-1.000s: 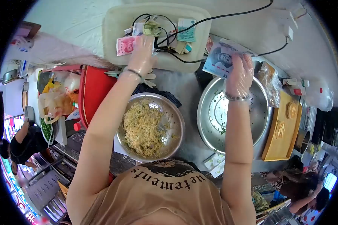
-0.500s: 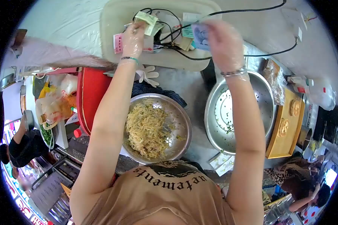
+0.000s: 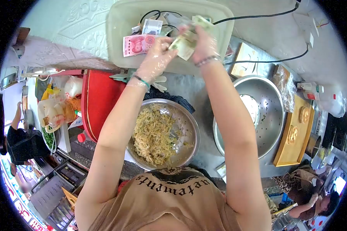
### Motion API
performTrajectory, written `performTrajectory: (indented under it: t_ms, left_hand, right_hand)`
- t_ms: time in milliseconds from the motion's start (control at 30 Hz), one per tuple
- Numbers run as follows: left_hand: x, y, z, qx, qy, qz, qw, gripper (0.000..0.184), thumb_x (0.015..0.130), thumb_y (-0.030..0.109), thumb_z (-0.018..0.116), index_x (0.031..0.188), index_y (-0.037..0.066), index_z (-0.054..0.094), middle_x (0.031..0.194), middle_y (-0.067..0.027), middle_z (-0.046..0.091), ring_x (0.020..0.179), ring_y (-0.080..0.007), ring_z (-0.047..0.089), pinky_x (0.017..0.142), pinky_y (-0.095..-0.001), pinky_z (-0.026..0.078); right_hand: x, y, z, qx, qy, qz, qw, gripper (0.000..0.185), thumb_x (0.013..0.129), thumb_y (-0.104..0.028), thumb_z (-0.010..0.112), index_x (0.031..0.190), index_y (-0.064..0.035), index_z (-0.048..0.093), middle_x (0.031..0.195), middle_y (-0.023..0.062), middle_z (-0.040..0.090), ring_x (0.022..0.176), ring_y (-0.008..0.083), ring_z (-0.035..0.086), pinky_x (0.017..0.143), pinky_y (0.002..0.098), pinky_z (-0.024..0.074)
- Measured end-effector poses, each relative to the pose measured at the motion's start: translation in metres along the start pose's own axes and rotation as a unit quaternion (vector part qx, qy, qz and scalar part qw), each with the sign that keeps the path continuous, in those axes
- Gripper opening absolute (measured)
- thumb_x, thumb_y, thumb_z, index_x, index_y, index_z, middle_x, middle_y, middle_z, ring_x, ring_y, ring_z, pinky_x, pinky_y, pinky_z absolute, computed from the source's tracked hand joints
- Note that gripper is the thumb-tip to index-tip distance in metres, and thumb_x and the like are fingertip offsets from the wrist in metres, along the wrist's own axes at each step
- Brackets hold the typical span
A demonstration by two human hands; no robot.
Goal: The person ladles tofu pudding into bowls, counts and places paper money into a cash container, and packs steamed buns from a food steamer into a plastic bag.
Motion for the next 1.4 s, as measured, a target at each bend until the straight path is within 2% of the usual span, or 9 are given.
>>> performTrajectory:
  t_ms: [133, 233, 300, 567, 733, 1000, 1100, 1200, 1400]
  left_hand:
    - [0.049, 0.0, -0.026, 0.205, 0.115, 0.099, 0.967, 0.034, 0.083, 0.024, 0.064, 0.105, 0.0, 0.056, 0.099, -0.0155, 0.065, 0.094, -0.0305, 0.063, 0.082, -0.0412, 0.048]
    - [0.074, -0.01, -0.013, 0.477, 0.041, 0.11, 0.871, 0.034, 0.085, 0.028, 0.059, 0.104, -0.001, 0.06, 0.099, -0.0158, 0.065, 0.095, -0.0305, 0.063, 0.083, -0.0397, 0.049]
    - [0.077, -0.019, -0.014, 0.648, 0.069, 0.026, 0.758, 0.035, 0.086, 0.028, 0.054, 0.108, 0.002, 0.062, 0.107, -0.017, 0.063, 0.1, -0.0311, 0.061, 0.085, -0.0389, 0.049]
    - [0.077, -0.039, -0.054, 0.551, 0.04, -0.117, 0.825, 0.062, 0.074, 0.037, 0.069, 0.128, 0.011, 0.049, 0.129, -0.0187, 0.045, 0.115, -0.0354, 0.051, 0.096, -0.0423, 0.044]
    - [0.077, -0.034, -0.029, 0.536, 0.05, -0.004, 0.842, 0.064, 0.072, 0.039, 0.071, 0.129, 0.018, 0.048, 0.137, -0.0138, 0.035, 0.117, -0.0361, 0.048, 0.095, -0.0445, 0.044]
    - [0.104, -0.036, -0.051, 0.526, 0.096, 0.093, 0.84, 0.029, 0.085, 0.027, 0.055, 0.098, 0.002, 0.063, 0.1, -0.0189, 0.065, 0.092, -0.0334, 0.062, 0.081, -0.0412, 0.049]
    - [0.095, -0.018, -0.051, 0.398, 0.012, -0.015, 0.917, 0.028, 0.084, 0.026, 0.055, 0.09, 0.0, 0.064, 0.104, -0.0204, 0.061, 0.097, -0.0339, 0.059, 0.082, -0.0417, 0.048]
    - [0.086, -0.016, -0.02, 0.55, 0.043, 0.141, 0.822, 0.03, 0.083, 0.027, 0.057, 0.098, 0.001, 0.061, 0.111, -0.0195, 0.056, 0.101, -0.0363, 0.057, 0.084, -0.0412, 0.048]
    - [0.11, -0.042, -0.016, 0.584, 0.113, 0.036, 0.803, 0.035, 0.083, 0.015, 0.053, 0.116, 0.006, 0.049, 0.112, -0.018, 0.053, 0.104, -0.0347, 0.056, 0.084, -0.0465, 0.049]
  right_hand:
    - [-0.018, 0.004, -0.028, 0.075, 0.05, -0.056, 0.994, 0.015, 0.094, -0.017, 0.047, 0.095, -0.0035, 0.054, 0.06, -0.0017, 0.036, 0.052, 0.0117, 0.037, 0.058, 0.0311, 0.0476]
    - [-0.027, 0.018, -0.029, -0.01, 0.043, -0.005, 0.999, 0.018, 0.098, -0.02, 0.041, 0.098, -0.0052, 0.051, 0.06, -0.0032, 0.035, 0.046, 0.0081, 0.029, 0.044, 0.0242, 0.0216]
    - [-0.034, 0.018, -0.028, -0.017, 0.046, -0.005, 0.999, 0.018, 0.098, -0.02, 0.041, 0.098, -0.0054, 0.051, 0.06, -0.0031, 0.035, 0.046, 0.008, 0.029, 0.044, 0.0243, 0.0229]
    - [-0.039, 0.021, -0.031, -0.011, 0.066, -0.022, 0.998, 0.017, 0.095, -0.018, 0.043, 0.099, -0.0045, 0.052, 0.061, -0.0012, 0.042, 0.046, 0.0086, 0.032, 0.043, 0.0241, 0.0263]
    - [-0.042, 0.028, -0.03, -0.033, 0.062, -0.046, 0.996, 0.018, 0.093, -0.018, 0.047, 0.096, -0.0026, 0.057, 0.061, -0.0001, 0.046, 0.046, 0.0093, 0.037, 0.042, 0.0232, 0.0276]
    - [-0.052, 0.017, -0.037, -0.071, 0.04, -0.085, 0.993, 0.013, 0.094, -0.021, 0.05, 0.094, -0.0077, 0.052, 0.069, 0.0016, 0.053, 0.053, 0.0084, 0.043, 0.045, 0.0211, 0.0332]
    - [-0.055, 0.017, -0.035, -0.052, 0.059, -0.071, 0.994, 0.016, 0.093, -0.02, 0.049, 0.092, -0.005, 0.055, 0.066, 0.0015, 0.052, 0.051, 0.0091, 0.042, 0.045, 0.0224, 0.0329]
    - [-0.055, 0.022, -0.032, -0.071, 0.061, -0.08, 0.992, 0.019, 0.093, -0.02, 0.049, 0.092, -0.0025, 0.057, 0.064, 0.0015, 0.05, 0.051, 0.0097, 0.042, 0.046, 0.023, 0.0321]
    - [-0.057, 0.022, -0.037, -0.13, 0.047, -0.094, 0.986, 0.017, 0.093, -0.02, 0.049, 0.092, -0.0042, 0.055, 0.066, 0.0015, 0.051, 0.052, 0.0091, 0.043, 0.047, 0.0222, 0.0329]
Point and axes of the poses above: each hand's wrist, its own x-axis towards the middle knuckle, its own z-axis out of the palm, y = z × x, the point moved 6 cm from there along x, towards the middle knuckle
